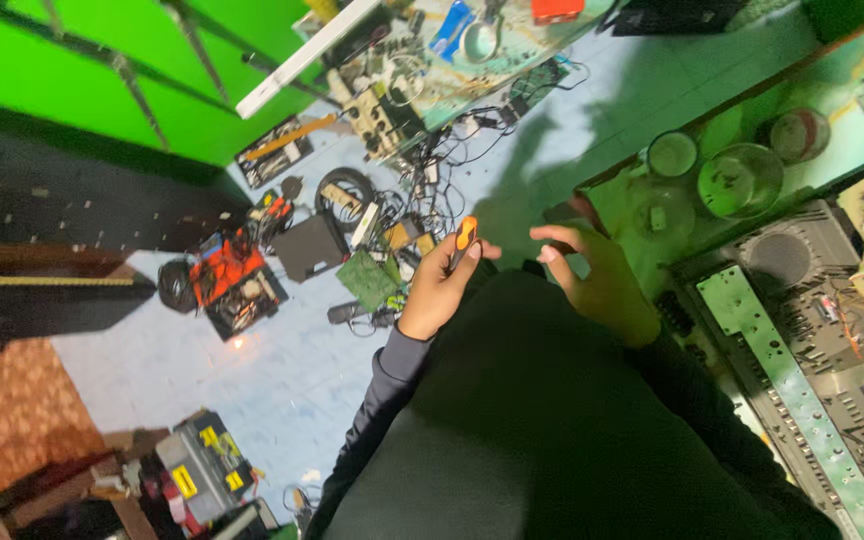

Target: The person uses a screwdriver to tighten screws on the metal chassis of an open electronic device, likely a stereo receiver. They repeatedly retrieve screws from a small metal bowl on the workbench and secure them into the device's frame.

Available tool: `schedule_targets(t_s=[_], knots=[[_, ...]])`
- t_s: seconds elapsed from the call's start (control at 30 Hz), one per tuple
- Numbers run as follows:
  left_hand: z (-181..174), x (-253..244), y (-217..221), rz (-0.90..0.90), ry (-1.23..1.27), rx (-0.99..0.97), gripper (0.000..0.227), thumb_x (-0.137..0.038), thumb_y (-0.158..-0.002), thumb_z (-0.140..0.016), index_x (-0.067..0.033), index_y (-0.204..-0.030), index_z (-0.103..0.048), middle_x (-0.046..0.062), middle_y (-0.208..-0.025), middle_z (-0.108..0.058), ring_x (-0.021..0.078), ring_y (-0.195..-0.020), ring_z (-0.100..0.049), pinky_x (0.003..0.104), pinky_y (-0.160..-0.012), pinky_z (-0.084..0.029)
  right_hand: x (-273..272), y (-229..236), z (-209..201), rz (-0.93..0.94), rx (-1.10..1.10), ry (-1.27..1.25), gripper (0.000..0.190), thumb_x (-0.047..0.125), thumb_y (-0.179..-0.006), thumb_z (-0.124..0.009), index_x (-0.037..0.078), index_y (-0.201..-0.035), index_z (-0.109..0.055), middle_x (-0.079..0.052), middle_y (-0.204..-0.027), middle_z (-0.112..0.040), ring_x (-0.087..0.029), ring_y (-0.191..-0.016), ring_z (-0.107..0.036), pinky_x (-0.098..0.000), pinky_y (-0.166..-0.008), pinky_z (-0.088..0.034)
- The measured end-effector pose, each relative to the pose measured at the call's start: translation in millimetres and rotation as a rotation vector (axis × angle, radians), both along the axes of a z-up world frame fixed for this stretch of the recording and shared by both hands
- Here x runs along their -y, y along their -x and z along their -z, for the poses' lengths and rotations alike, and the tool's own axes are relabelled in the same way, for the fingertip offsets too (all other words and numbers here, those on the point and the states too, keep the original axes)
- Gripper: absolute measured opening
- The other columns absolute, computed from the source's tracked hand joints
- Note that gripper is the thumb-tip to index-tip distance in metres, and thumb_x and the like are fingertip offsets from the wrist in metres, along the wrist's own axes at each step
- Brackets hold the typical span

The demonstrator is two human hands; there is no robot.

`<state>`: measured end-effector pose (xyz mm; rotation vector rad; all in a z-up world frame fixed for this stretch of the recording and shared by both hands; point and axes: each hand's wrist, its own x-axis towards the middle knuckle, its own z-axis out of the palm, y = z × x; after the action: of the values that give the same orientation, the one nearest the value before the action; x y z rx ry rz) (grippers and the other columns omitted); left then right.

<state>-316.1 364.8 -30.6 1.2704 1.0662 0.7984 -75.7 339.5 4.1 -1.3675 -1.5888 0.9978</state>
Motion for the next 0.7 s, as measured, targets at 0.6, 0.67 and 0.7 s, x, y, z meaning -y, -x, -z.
schedule_targets(t_s=[0.6,0.67,0.7], knots=[[19,-316,-114,0.861,0.092,-0.122,0.027,-0.027,-0.104,-0.064,-0.0004,-0.102,-0.066,-0.004,-0.083,-0.056,0.0048,-0.08,-0.051,0.027,-0.069,-0.044,-105,-4,-2,0.897,-0.088,0.139,0.02,0.013,-0.102,-0.062,0.005,-0.117,-0.073,-0.005,-0.088,-0.077,-0.012,-0.084,-0.071,-0.0256,-0.08,-0.054],[18,-326,-137,0.947,-0.015,-0.153,0.028,-0.029,-0.103,-0.065,-0.0008,-0.099,-0.063,-0.003,-0.079,-0.057,0.0065,-0.077,-0.054,0.027,-0.068,-0.046,-108,-4,-3,0.996,-0.1,0.128,0.02,0.013,-0.102,-0.063,0.006,-0.117,-0.073,-0.004,-0.088,-0.076,-0.011,-0.082,-0.07,-0.0255,-0.078,-0.054],[16,-328,-148,0.987,-0.068,-0.166,0.03,-0.03,-0.103,-0.066,-0.0009,-0.097,-0.062,-0.002,-0.077,-0.058,0.0073,-0.075,-0.056,0.027,-0.068,-0.047,-106,-4,-1,1.042,-0.107,0.124,0.02,0.013,-0.102,-0.063,0.006,-0.118,-0.073,-0.004,-0.088,-0.076,-0.01,-0.081,-0.07,-0.0254,-0.077,-0.053]])
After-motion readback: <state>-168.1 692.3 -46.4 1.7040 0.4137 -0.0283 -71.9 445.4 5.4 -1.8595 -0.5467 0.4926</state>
